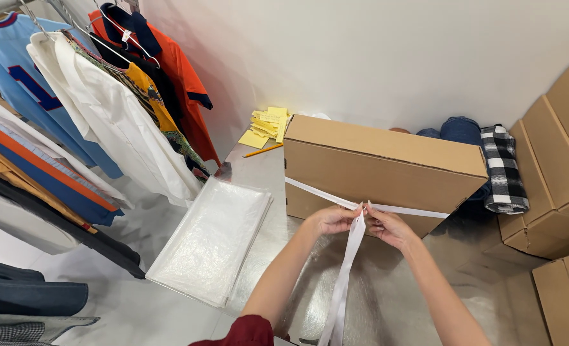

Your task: The person ties a white ribbon around a cardboard box placed on a metal table. They wrap the ribbon around the box, pull it tight, and tie a neat bow on top.

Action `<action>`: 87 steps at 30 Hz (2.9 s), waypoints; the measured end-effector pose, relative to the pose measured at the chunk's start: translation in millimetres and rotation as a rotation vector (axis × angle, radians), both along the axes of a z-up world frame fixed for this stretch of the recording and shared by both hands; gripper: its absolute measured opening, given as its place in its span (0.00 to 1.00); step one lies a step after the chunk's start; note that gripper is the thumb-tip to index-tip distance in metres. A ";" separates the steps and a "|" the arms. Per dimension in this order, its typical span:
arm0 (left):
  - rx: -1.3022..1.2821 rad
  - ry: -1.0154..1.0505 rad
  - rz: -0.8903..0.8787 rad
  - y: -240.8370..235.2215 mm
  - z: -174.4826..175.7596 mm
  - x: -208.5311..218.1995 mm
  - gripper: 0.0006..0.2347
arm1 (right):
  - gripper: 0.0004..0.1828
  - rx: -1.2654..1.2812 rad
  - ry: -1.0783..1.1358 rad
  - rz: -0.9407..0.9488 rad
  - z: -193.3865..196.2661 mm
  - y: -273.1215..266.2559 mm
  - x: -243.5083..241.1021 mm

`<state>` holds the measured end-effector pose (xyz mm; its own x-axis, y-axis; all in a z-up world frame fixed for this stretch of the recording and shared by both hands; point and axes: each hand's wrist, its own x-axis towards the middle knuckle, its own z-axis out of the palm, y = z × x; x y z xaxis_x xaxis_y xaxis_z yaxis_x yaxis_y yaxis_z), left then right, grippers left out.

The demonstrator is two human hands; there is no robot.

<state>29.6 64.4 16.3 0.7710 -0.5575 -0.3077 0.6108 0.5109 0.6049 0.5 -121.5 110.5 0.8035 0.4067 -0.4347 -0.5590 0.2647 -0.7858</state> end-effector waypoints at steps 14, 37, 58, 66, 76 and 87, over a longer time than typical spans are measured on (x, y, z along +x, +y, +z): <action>0.269 -0.136 0.403 -28.9 32.1 -35.2 0.11 | 0.33 -0.604 -0.287 0.160 58.0 9.6 -68.2; 0.559 -0.182 0.561 -40.5 47.9 -37.8 0.12 | 0.29 -1.718 -0.521 0.516 64.5 -111.5 -89.0; 0.718 -0.144 0.436 -21.6 54.8 -35.5 0.11 | 0.18 -0.361 -0.233 -0.180 -3.3 11.9 -42.4; 0.719 -0.117 0.432 -21.2 117.5 -63.2 0.14 | 0.22 -0.255 -0.204 -0.282 12.8 12.7 -43.7; 0.511 -0.056 0.570 -22.5 84.6 -50.3 0.16 | 0.17 -0.114 -0.254 -0.347 7.0 14.2 -32.1; 0.515 -0.061 0.609 -13.5 106.4 -57.6 0.17 | 0.13 -0.159 -0.309 -0.126 15.6 -4.0 -33.5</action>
<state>-28.0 50.9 122.7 0.9180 0.1672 -0.3596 0.2730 0.3913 0.8788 -33.1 -125.6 126.0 0.9462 0.2431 -0.2133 -0.2596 0.1774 -0.9493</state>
